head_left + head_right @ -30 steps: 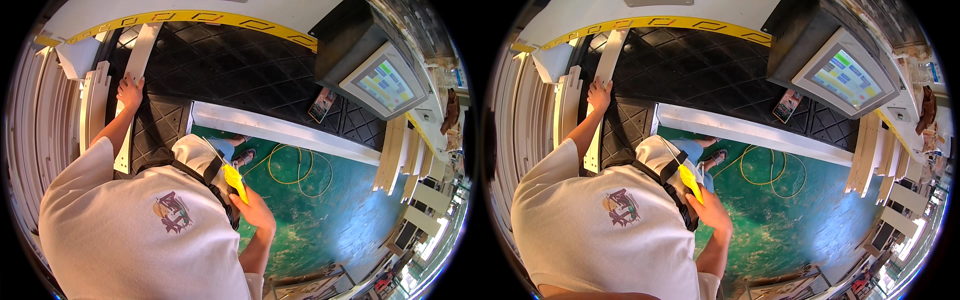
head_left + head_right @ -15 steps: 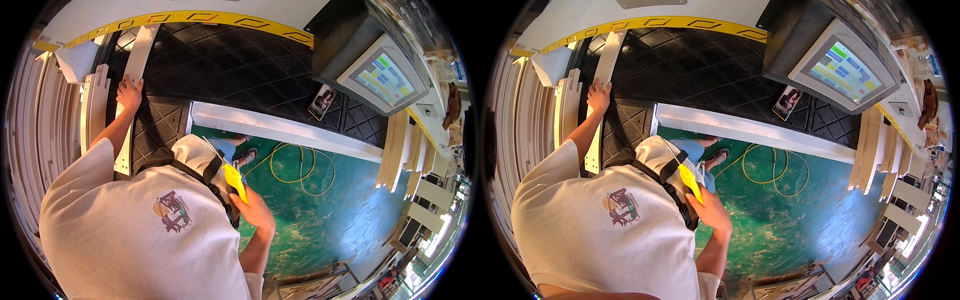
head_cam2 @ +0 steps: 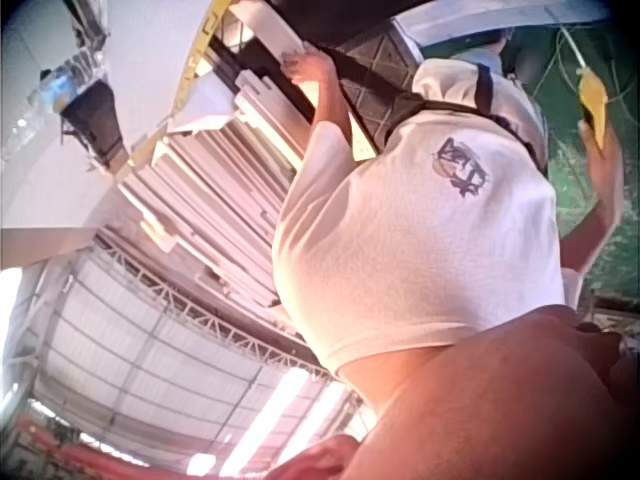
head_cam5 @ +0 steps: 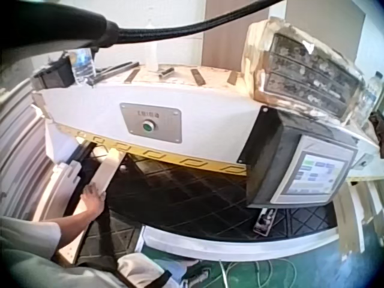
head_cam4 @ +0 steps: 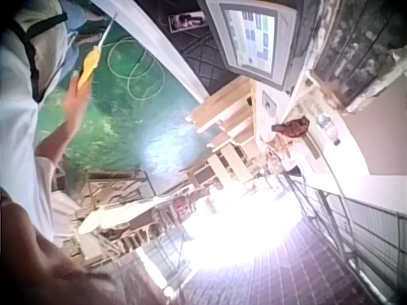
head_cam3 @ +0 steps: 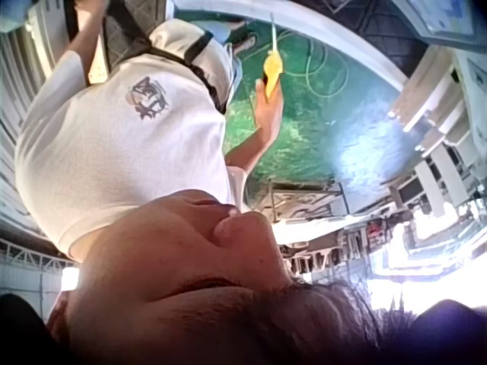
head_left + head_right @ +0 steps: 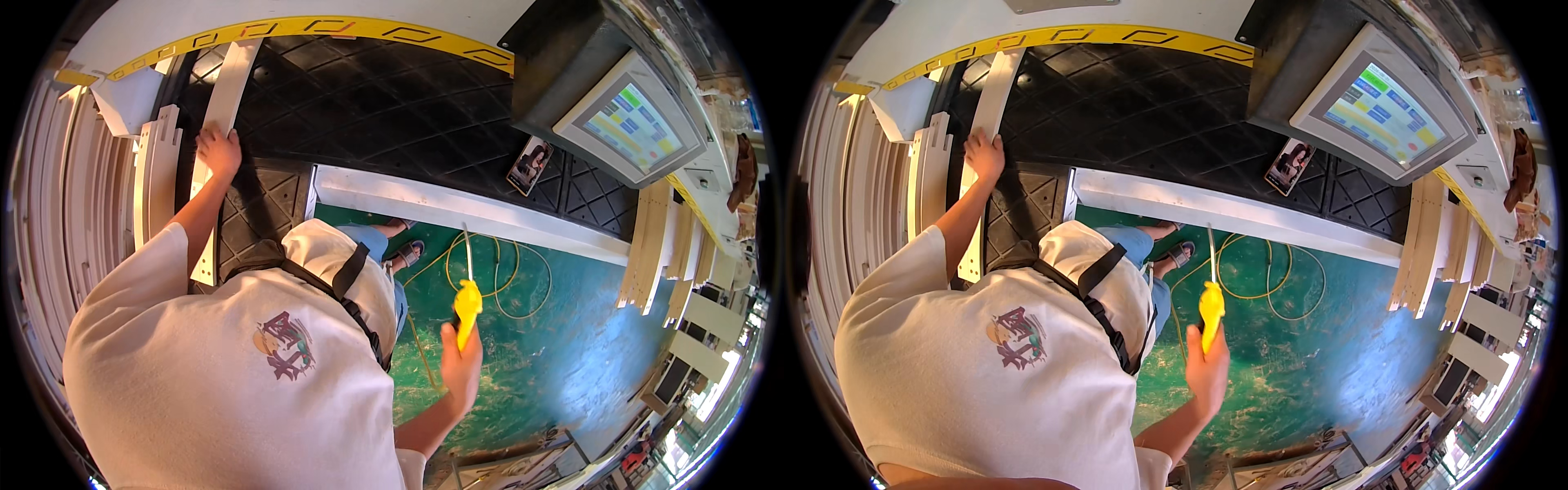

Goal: The person uses an air nozzle to blow dust off wooden strips and then places the strips on a processing machine.

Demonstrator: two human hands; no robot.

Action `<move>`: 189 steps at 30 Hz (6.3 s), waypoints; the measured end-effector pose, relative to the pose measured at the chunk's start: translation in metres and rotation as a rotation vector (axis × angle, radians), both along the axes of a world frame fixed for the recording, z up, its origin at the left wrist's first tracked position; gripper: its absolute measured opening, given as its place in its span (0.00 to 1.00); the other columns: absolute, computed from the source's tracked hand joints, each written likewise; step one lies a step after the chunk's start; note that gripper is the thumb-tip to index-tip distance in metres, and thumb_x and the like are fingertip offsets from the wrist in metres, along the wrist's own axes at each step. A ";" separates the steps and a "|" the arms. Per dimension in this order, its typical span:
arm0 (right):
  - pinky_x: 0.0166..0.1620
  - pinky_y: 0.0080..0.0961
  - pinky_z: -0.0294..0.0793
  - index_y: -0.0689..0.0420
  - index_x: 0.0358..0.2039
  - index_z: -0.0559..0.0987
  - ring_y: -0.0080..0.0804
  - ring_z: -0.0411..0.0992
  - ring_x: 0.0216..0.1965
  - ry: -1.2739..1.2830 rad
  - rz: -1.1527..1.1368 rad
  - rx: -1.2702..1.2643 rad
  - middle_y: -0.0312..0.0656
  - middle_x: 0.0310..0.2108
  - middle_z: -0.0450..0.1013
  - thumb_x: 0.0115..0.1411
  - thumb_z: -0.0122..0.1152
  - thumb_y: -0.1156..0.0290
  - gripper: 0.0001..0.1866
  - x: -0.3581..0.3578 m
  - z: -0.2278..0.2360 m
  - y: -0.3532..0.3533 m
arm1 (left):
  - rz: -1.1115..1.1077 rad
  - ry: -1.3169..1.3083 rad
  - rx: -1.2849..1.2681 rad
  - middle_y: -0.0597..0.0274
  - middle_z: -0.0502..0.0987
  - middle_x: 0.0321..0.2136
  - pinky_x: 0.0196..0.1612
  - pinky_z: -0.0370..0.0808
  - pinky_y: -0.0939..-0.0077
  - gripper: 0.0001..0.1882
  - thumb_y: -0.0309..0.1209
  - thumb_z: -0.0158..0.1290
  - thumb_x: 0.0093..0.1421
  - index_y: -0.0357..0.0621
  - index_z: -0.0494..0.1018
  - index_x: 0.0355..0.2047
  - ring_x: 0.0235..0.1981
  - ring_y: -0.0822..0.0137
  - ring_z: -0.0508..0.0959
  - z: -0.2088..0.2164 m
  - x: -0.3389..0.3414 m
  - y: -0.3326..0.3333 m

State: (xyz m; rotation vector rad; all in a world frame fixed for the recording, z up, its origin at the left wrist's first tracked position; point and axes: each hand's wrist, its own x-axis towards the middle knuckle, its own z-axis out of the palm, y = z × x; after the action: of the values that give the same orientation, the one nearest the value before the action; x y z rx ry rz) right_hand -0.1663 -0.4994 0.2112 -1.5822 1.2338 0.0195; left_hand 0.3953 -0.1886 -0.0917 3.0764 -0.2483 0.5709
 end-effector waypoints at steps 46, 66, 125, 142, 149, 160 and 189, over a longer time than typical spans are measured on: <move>0.18 0.19 0.58 0.57 0.76 0.54 0.19 0.59 0.16 -0.662 -0.751 0.809 0.60 0.63 0.71 0.70 0.55 0.37 0.47 -0.101 -0.057 0.120 | -1.168 1.005 -0.352 0.53 0.85 0.38 0.43 0.79 0.64 0.31 0.54 0.74 0.45 0.42 0.81 0.39 0.41 0.56 0.84 0.045 -0.243 -0.589; 0.17 0.19 0.57 0.55 0.76 0.55 0.20 0.59 0.14 -0.484 -0.513 0.741 0.55 0.62 0.73 0.67 0.43 0.25 0.52 -0.051 -0.039 0.063 | -0.833 0.987 -1.052 0.57 0.86 0.39 0.46 0.83 0.73 0.10 0.33 0.56 0.72 0.41 0.79 0.48 0.42 0.68 0.86 0.081 -0.144 -0.361; 0.16 0.22 0.58 0.58 0.44 0.83 0.19 0.60 0.11 -0.130 0.307 0.038 0.30 0.13 0.63 0.74 0.55 0.57 0.17 0.122 -0.066 -0.083 | -0.481 0.444 -0.390 0.42 0.67 0.59 0.62 0.64 0.45 0.45 0.41 0.72 0.42 0.50 0.69 0.62 0.60 0.40 0.65 0.115 -0.183 -0.126; 0.15 0.18 0.56 0.59 0.73 0.59 0.21 0.60 0.14 -0.653 -0.284 0.637 0.60 0.59 0.73 0.74 0.45 0.38 0.42 -0.219 -0.089 0.096 | -1.471 0.512 0.698 0.53 0.68 0.63 0.72 0.62 0.48 0.62 0.35 0.76 0.38 0.56 0.57 0.74 0.70 0.46 0.64 0.134 -0.126 -0.137; 0.14 0.18 0.57 0.59 0.73 0.59 0.20 0.60 0.14 -0.635 -0.290 0.738 0.60 0.60 0.72 0.73 0.45 0.36 0.43 -0.232 -0.120 0.120 | -1.051 0.643 0.592 0.50 0.50 0.77 0.73 0.63 0.51 0.52 0.36 0.68 0.53 0.51 0.54 0.76 0.75 0.45 0.56 0.125 -0.111 -0.049; 0.14 0.16 0.60 0.53 0.72 0.61 0.18 0.59 0.13 -0.597 -0.056 0.766 0.56 0.60 0.71 0.75 0.44 0.38 0.37 -0.130 -0.091 0.047 | -0.006 0.463 -0.239 0.27 0.47 0.73 0.66 0.64 0.32 0.55 0.58 0.65 0.56 0.41 0.54 0.74 0.72 0.27 0.56 0.095 -0.192 -0.053; 0.15 0.18 0.63 0.57 0.72 0.60 0.19 0.63 0.14 -0.492 0.187 0.680 0.58 0.59 0.73 0.77 0.45 0.45 0.35 0.029 -0.072 0.018 | -0.208 0.232 -0.218 0.26 0.54 0.71 0.70 0.55 0.38 0.38 0.43 0.63 0.61 0.52 0.64 0.70 0.71 0.31 0.56 0.077 -0.217 0.131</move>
State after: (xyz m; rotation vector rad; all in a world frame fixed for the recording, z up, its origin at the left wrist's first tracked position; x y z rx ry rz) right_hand -0.1376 -0.4816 0.1388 -1.0105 0.5938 0.1450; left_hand 0.1786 -0.0577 -0.0143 2.8249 -0.4605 0.2140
